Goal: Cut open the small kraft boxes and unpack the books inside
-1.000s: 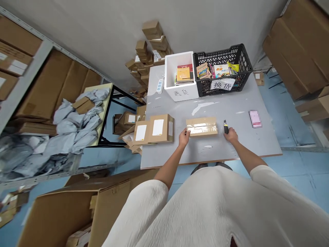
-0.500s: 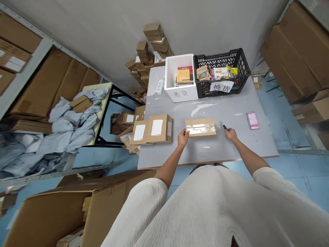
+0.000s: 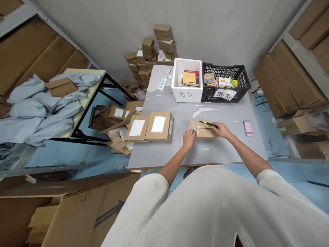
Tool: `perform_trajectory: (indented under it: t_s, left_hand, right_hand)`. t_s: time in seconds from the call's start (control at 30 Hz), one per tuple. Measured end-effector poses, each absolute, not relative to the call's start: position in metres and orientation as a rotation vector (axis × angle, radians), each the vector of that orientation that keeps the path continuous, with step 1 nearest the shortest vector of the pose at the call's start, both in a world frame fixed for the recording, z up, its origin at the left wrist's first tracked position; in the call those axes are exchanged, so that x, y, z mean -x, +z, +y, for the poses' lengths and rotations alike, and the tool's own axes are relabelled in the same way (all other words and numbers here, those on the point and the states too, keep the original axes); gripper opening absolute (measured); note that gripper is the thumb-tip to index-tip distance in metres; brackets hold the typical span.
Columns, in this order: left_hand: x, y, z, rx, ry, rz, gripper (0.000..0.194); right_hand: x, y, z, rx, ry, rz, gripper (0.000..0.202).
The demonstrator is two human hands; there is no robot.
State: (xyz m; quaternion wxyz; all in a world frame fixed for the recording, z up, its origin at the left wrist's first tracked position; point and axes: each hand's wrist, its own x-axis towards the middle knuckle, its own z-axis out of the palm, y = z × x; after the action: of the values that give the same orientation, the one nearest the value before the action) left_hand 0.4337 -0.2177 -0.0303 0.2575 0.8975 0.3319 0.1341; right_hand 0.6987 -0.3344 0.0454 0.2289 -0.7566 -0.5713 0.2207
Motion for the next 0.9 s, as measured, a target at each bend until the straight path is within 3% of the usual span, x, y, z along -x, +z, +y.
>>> perform_trajectory:
  t_s: [0.33,0.9]
  left_hand:
    - [-0.429,-0.026,-0.224,-2.432,0.412,0.778,0.039]
    - [-0.428,-0.028,-0.221,-2.428,0.438,0.750,0.036]
  right_hand:
    - [-0.663,0.052,-0.296,2.229,0.579,-2.027,0.038]
    - [-0.661,0.065,-0.287,2.304,0.520,-2.104,0.037]
